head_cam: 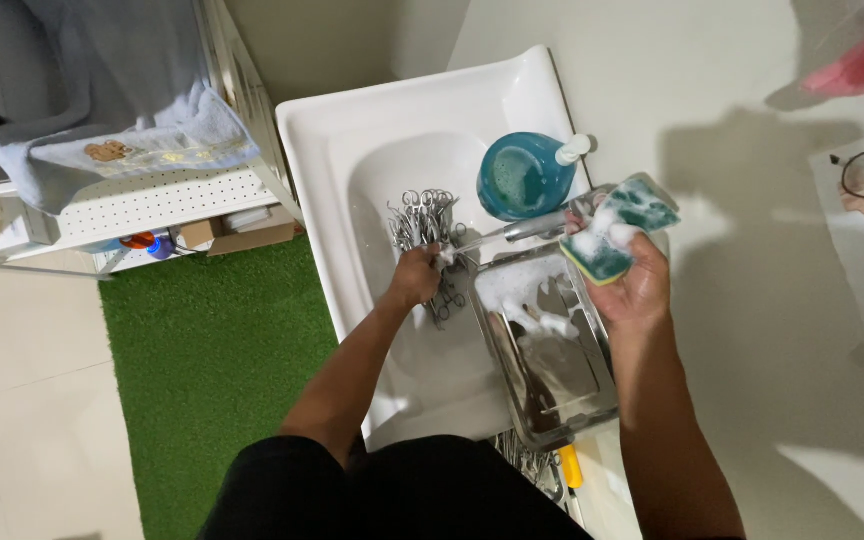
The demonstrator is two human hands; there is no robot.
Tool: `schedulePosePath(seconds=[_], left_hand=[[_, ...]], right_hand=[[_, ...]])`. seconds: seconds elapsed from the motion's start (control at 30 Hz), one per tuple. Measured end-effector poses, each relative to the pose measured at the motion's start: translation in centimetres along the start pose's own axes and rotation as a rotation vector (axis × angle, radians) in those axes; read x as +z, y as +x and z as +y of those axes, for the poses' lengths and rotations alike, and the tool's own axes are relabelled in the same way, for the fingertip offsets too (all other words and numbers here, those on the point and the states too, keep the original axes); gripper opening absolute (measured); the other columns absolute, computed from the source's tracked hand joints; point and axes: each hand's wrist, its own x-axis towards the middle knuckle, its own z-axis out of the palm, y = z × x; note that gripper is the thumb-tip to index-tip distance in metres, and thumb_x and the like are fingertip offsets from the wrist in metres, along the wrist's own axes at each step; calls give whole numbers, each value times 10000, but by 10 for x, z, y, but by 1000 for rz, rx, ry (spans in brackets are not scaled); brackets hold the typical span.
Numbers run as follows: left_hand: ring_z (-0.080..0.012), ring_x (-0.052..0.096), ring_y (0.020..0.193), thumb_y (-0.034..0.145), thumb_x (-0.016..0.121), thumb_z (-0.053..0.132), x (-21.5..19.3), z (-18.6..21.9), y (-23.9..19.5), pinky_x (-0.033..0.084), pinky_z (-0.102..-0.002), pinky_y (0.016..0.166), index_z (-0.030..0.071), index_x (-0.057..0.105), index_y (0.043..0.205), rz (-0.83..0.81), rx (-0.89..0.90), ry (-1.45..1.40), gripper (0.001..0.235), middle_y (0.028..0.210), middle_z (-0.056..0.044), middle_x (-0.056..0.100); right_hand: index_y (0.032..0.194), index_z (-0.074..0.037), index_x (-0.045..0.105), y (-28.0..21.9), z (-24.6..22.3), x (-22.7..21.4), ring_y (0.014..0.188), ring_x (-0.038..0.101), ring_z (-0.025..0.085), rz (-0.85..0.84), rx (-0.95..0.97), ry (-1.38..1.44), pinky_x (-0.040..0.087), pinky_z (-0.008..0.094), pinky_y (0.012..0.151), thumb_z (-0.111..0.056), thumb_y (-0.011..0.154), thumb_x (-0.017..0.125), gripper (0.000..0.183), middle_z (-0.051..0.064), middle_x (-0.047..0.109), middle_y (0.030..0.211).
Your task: The person scrubs a metal tray with a soapy sponge and rinses it under running water. They then rinse a bundle of metal scissors and other utensils in the sink and place them into the tray.
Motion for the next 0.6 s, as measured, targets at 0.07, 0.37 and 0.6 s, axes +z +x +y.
schedulePosePath(seconds=[0.07, 0.37, 0.6], left_hand=[[-380, 688, 1021, 996, 549, 179, -35, 54, -17, 530, -443, 921, 105, 685, 1269, -46, -41, -48, 314, 1116, -233, 709], [-269, 697, 992, 1040, 543, 206, -29, 52, -11, 542, -417, 902, 126, 720, 1211, -118, -57, -145, 259, 1151, -124, 745], [-142, 642, 916, 1047, 545, 111, -63, 76, -57, 562, -297, 802, 81, 652, 1264, -182, -277, -1018, 244, 1043, -67, 689]], right_hand=[[1341, -38, 560, 1, -1, 2, 1183, 644, 360, 23, 21, 3, 498, 533, 1143, 10, 809, 638, 540, 163, 651, 1226], [1350, -32, 576, -3, -1, -4, 1231, 638, 400, -87, 58, 5, 511, 568, 1099, -22, 883, 629, 470, 180, 653, 1267], [1401, -44, 552, -27, 16, -3, 1203, 653, 375, -215, 221, 49, 499, 629, 1078, -206, 991, 617, 446, 228, 656, 1296]])
